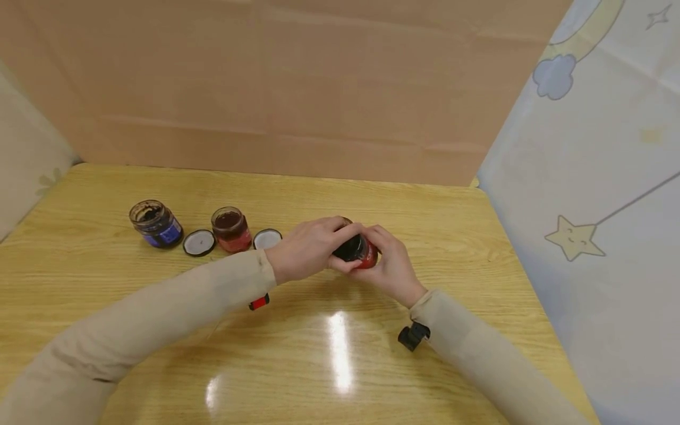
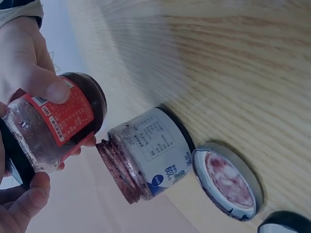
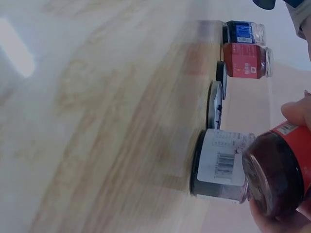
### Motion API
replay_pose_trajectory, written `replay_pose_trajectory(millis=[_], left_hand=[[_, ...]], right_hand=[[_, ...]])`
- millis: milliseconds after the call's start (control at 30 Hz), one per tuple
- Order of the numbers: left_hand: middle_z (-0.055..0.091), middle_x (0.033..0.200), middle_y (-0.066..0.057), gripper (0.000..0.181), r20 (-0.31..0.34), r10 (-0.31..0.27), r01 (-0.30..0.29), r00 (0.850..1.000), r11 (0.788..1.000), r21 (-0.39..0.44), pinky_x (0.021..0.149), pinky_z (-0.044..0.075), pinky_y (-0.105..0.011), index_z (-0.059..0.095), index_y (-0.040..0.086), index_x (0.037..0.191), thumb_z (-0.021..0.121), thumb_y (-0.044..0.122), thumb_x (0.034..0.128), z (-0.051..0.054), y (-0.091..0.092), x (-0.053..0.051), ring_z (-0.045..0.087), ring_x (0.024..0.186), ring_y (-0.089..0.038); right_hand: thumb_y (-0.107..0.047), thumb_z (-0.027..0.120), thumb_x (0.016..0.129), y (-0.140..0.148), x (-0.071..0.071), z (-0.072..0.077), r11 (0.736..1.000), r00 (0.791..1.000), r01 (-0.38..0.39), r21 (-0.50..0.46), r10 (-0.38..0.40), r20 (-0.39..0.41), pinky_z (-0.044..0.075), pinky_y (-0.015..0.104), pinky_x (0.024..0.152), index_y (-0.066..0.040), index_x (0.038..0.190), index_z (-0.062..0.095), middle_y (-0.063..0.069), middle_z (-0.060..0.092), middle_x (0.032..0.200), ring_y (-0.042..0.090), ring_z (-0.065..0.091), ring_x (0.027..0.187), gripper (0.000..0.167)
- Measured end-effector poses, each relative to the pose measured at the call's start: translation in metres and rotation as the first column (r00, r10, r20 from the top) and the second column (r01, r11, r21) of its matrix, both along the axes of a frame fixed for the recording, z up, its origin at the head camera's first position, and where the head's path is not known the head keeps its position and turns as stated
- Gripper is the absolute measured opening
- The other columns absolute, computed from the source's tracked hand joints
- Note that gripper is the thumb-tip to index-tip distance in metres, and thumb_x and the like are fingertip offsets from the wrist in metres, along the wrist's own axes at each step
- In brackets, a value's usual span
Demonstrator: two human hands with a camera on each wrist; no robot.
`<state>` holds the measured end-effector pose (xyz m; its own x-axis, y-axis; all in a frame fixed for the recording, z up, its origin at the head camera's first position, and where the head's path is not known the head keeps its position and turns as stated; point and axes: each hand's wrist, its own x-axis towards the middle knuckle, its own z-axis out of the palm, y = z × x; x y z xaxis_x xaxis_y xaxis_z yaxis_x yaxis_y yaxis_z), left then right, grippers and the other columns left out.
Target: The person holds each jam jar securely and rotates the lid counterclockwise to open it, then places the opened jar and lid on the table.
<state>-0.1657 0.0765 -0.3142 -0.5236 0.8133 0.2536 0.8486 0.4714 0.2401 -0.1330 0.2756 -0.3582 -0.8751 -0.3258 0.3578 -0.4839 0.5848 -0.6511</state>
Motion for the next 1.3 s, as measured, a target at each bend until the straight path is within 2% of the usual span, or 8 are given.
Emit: replay_pose_trajectory(millis=[167,400,700,767,933,967,1233,1300], left_hand=[[0.059,0.099,-0.006,0.046,0.015,0.012,-0.013,1.000,1.000,0.017,0.068,0.051,-0.025,0.050,0.014,0.126,0.058,0.044,0.0925,-0.003,0.002,0.000,0.056,0.080,-0.015],[0.057,0.096,-0.006,0.044,0.031,0.058,-0.058,0.998,0.998,0.026,0.067,0.050,-0.026,0.049,0.012,0.129,0.058,0.038,0.0947,-0.004,0.006,0.001,0.054,0.077,-0.016],[0.055,0.091,-0.005,0.037,0.049,0.124,-0.125,0.991,0.992,0.027,0.061,0.048,-0.023,0.049,0.011,0.124,0.052,0.038,0.0985,-0.002,0.009,0.000,0.053,0.071,-0.014],[0.056,0.091,-0.005,0.041,0.103,0.163,-0.167,0.981,0.985,0.031,0.060,0.048,-0.023,0.049,0.010,0.124,0.052,0.041,0.0980,0.000,0.011,0.000,0.055,0.071,-0.015],[0.059,0.083,-0.006,0.046,0.253,0.276,-0.301,0.927,0.952,0.063,0.057,0.048,-0.025,0.051,0.005,0.113,0.054,0.047,0.0942,0.008,0.019,-0.003,0.058,0.065,-0.018],[0.059,0.081,-0.006,0.045,0.260,0.288,-0.315,0.922,0.946,0.070,0.056,0.048,-0.025,0.052,0.005,0.109,0.055,0.047,0.0934,0.010,0.021,-0.004,0.058,0.063,-0.018],[0.058,0.075,-0.002,0.055,0.250,0.327,-0.347,0.911,0.937,0.038,0.052,0.045,-0.022,0.052,0.004,0.106,0.060,0.055,0.0873,0.012,0.020,-0.005,0.056,0.059,-0.015],[0.060,0.077,-0.003,0.062,0.233,0.318,-0.330,0.919,0.944,0.015,0.053,0.047,-0.023,0.053,0.003,0.107,0.059,0.061,0.0849,0.012,0.018,-0.005,0.058,0.060,-0.015]], right_hand=[[-0.004,0.085,0.068,-0.002,0.000,-0.002,0.999,0.997,0.038,0.032,-0.035,-0.073,0.046,0.015,0.070,-0.003,0.114,0.064,0.007,0.063,0.102,0.009,0.051,0.081,0.051],[-0.005,0.087,0.065,-0.005,-0.001,-0.003,0.998,0.990,0.064,0.022,-0.061,-0.127,0.046,0.016,0.067,-0.003,0.112,0.065,0.008,0.063,0.096,0.010,0.052,0.078,0.052],[-0.010,0.086,0.068,-0.008,-0.005,-0.004,0.994,0.982,0.107,0.032,-0.101,-0.157,0.046,0.020,0.065,-0.004,0.114,0.065,0.008,0.064,0.092,0.012,0.053,0.077,0.051],[-0.009,0.086,0.067,-0.010,-0.006,-0.003,0.991,0.979,0.130,0.036,-0.123,-0.161,0.049,0.026,0.066,-0.003,0.115,0.065,0.009,0.064,0.093,0.015,0.056,0.078,0.053],[-0.006,0.089,0.062,-0.014,-0.011,-0.001,0.981,0.969,0.193,0.034,-0.185,-0.166,0.054,0.043,0.073,0.000,0.113,0.065,0.014,0.064,0.096,0.026,0.062,0.086,0.057],[-0.006,0.090,0.060,-0.015,-0.012,-0.001,0.979,0.967,0.201,0.029,-0.194,-0.168,0.054,0.044,0.074,0.000,0.112,0.065,0.015,0.064,0.096,0.027,0.062,0.087,0.058],[-0.005,0.090,0.059,-0.015,-0.011,-0.001,0.983,0.971,0.181,0.025,-0.175,-0.164,0.054,0.045,0.075,0.000,0.112,0.065,0.015,0.065,0.096,0.027,0.062,0.087,0.059],[-0.006,0.090,0.059,-0.015,-0.010,-0.001,0.983,0.970,0.180,0.031,-0.172,-0.173,0.054,0.044,0.073,0.000,0.112,0.064,0.014,0.065,0.095,0.026,0.062,0.085,0.059]])
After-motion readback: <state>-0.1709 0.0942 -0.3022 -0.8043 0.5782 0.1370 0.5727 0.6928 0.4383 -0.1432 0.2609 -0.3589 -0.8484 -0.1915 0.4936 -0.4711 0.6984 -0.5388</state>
